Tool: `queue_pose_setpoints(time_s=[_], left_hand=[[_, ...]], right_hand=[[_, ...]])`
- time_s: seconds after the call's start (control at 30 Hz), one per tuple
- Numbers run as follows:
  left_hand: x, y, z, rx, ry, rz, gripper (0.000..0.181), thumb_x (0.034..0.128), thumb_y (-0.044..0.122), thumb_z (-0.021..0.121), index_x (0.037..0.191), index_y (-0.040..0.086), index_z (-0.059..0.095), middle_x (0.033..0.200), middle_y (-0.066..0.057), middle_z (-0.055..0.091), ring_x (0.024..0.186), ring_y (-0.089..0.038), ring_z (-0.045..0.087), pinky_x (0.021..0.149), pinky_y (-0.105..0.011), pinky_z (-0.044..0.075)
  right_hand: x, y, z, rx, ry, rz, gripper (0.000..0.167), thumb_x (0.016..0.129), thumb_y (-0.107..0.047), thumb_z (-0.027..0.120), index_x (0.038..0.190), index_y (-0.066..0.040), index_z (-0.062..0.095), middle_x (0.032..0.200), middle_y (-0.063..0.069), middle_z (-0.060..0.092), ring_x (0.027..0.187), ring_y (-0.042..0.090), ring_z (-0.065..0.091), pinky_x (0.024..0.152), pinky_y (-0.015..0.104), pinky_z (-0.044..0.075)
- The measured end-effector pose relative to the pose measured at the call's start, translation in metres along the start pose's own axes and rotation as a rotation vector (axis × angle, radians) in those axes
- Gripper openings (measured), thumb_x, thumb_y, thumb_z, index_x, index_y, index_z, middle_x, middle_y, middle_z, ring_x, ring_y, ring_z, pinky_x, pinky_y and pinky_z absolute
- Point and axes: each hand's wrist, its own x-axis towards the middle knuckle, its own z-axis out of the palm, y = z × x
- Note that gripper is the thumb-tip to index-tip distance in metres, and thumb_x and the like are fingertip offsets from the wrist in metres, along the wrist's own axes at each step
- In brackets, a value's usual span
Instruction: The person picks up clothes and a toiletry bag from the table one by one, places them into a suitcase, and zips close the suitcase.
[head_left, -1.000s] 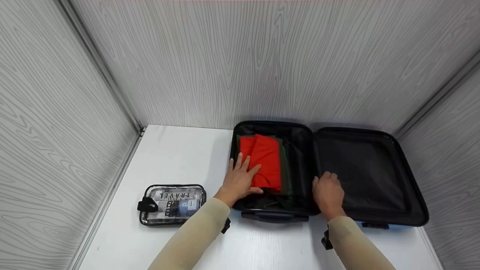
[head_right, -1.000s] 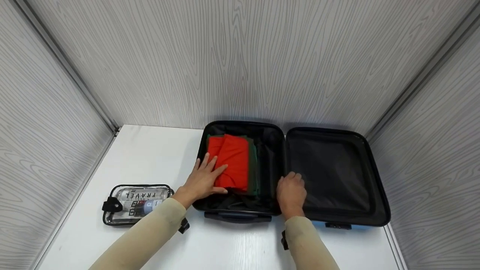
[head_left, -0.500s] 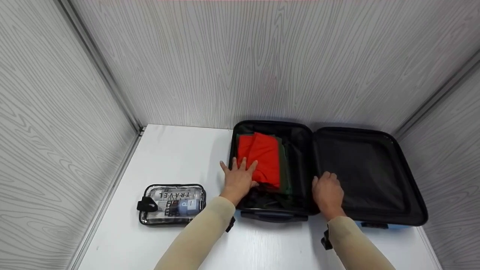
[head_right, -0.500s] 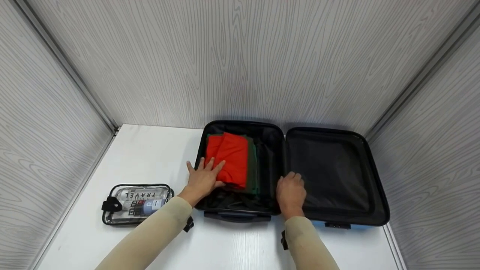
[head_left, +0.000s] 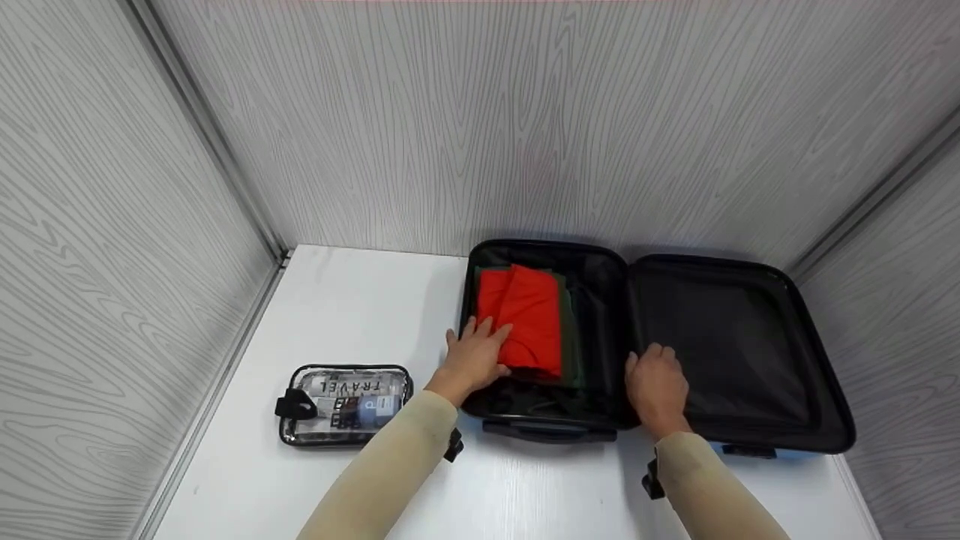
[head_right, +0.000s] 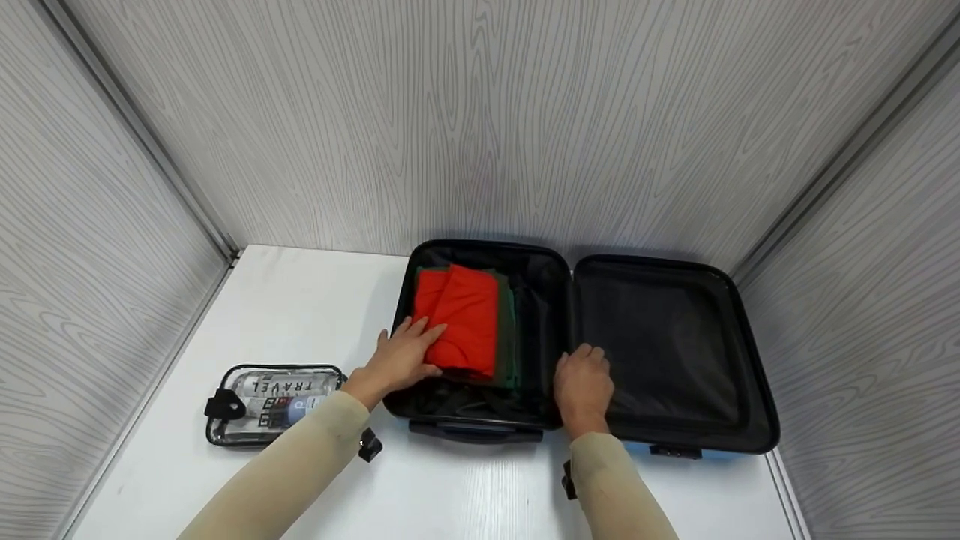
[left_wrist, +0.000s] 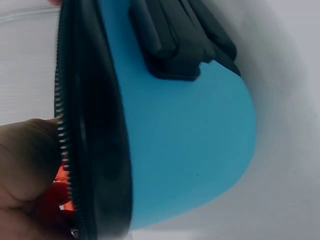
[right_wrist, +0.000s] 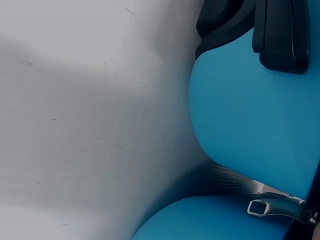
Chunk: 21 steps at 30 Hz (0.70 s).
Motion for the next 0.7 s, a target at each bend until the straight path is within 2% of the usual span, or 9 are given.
queue_pose_setpoints(time_s=[0.17,0.4,0.57,0.7], left_hand=[[-0.011,-0.004,-0.007,-0.1,0.026,0.017,0.068,0.0981,0.023,0.075,0.16,0.017,0.048,0.168,-0.019,0.037,0.157,-0.045,0.029,0.117,-0.076,0.03],[-0.025,-0.018,-0.018,-0.181,0.154,0.065,0.052,0.0975,0.018,0.073,0.147,0.008,0.061,0.158,-0.022,0.049,0.149,-0.042,0.044,0.116,-0.058,0.044],[-0.033,-0.031,-0.032,-0.257,0.196,0.036,0.048,0.0989,0.017,0.073,0.145,0.005,0.063,0.154,-0.022,0.053,0.145,-0.041,0.048,0.119,-0.052,0.041],[-0.041,-0.045,-0.041,-0.263,0.201,-0.026,0.048,0.099,0.018,0.073,0.144,0.005,0.063,0.151,-0.02,0.057,0.142,-0.04,0.052,0.119,-0.05,0.042]], right_hand=[[-0.001,0.0,0.0,-0.001,0.0,-0.01,0.034,0.106,-0.02,0.062,0.1,0.014,0.06,0.092,0.031,0.059,0.075,0.048,0.064,0.063,0.061,0.057],[0.001,-0.001,0.002,0.0,0.017,-0.018,0.034,0.105,-0.019,0.064,0.098,0.013,0.06,0.09,0.03,0.059,0.073,0.047,0.063,0.062,0.061,0.056],[0.004,0.0,0.002,-0.001,0.01,-0.004,0.034,0.105,-0.02,0.063,0.1,0.014,0.06,0.092,0.031,0.06,0.076,0.048,0.064,0.064,0.062,0.056],[0.004,0.0,0.003,0.003,-0.008,0.008,0.035,0.106,-0.021,0.062,0.101,0.014,0.06,0.093,0.031,0.059,0.077,0.048,0.064,0.065,0.062,0.056]])
